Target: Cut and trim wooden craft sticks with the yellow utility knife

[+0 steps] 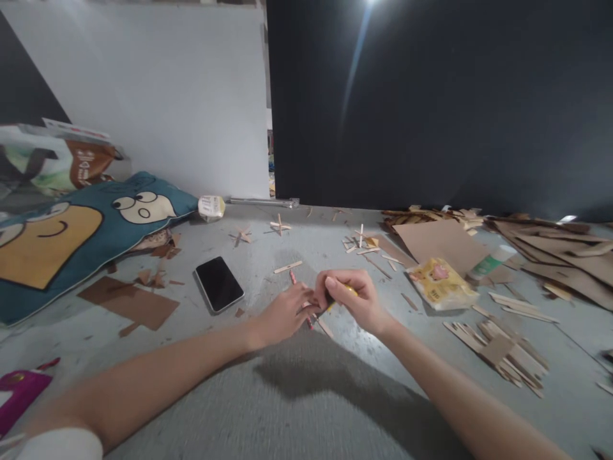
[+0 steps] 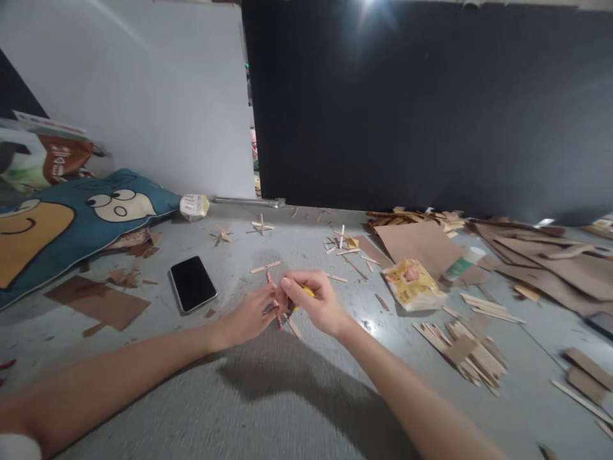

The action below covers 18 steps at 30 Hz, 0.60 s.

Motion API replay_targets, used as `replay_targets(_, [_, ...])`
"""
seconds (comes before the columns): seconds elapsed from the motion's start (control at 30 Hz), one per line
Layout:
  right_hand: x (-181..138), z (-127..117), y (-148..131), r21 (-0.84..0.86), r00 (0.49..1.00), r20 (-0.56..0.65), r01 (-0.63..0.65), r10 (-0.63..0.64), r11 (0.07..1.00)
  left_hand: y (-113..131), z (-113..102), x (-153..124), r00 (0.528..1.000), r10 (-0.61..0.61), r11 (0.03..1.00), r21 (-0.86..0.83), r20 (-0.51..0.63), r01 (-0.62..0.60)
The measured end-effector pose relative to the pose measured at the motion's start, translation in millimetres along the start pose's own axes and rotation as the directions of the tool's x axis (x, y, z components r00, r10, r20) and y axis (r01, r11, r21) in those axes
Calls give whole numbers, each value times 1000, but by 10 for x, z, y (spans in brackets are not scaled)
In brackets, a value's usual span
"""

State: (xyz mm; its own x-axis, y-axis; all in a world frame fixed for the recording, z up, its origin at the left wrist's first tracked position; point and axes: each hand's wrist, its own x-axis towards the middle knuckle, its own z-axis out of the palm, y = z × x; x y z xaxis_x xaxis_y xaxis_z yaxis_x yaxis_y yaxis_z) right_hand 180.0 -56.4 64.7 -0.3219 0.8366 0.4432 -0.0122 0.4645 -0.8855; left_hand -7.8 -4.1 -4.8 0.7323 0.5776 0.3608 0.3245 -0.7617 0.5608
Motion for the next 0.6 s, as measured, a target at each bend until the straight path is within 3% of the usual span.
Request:
replay_targets(0.1, [-20, 105, 152, 99, 990, -125, -56, 68, 994, 58, -66, 0, 994, 87, 996, 25, 71, -89])
replay_targets(0.17, [-25, 131, 219, 151, 984, -164, -49, 74, 987, 58, -128, 16, 993, 106, 992, 56, 55, -109])
replay_targets(0.23, [-29, 130, 260, 184, 981, -184, -35, 69, 982, -8, -180, 54, 996, -26, 989, 143, -90, 39])
replay_targets(0.33, [-41, 114, 297, 207, 977, -205, -22, 65, 978, -221, -211, 124, 937, -181, 910, 311, -298, 274])
replay_targets(0.47, [-54, 97, 341, 239, 975, -209, -16, 68, 971, -499, -209, 157, 896, -308, 834, 363, -319, 416])
replay_targets(0.6, [-57, 88, 369, 288, 971, -233, 8, 62, 957, -586, -220, 151, 897, -338, 871, 267, -284, 412])
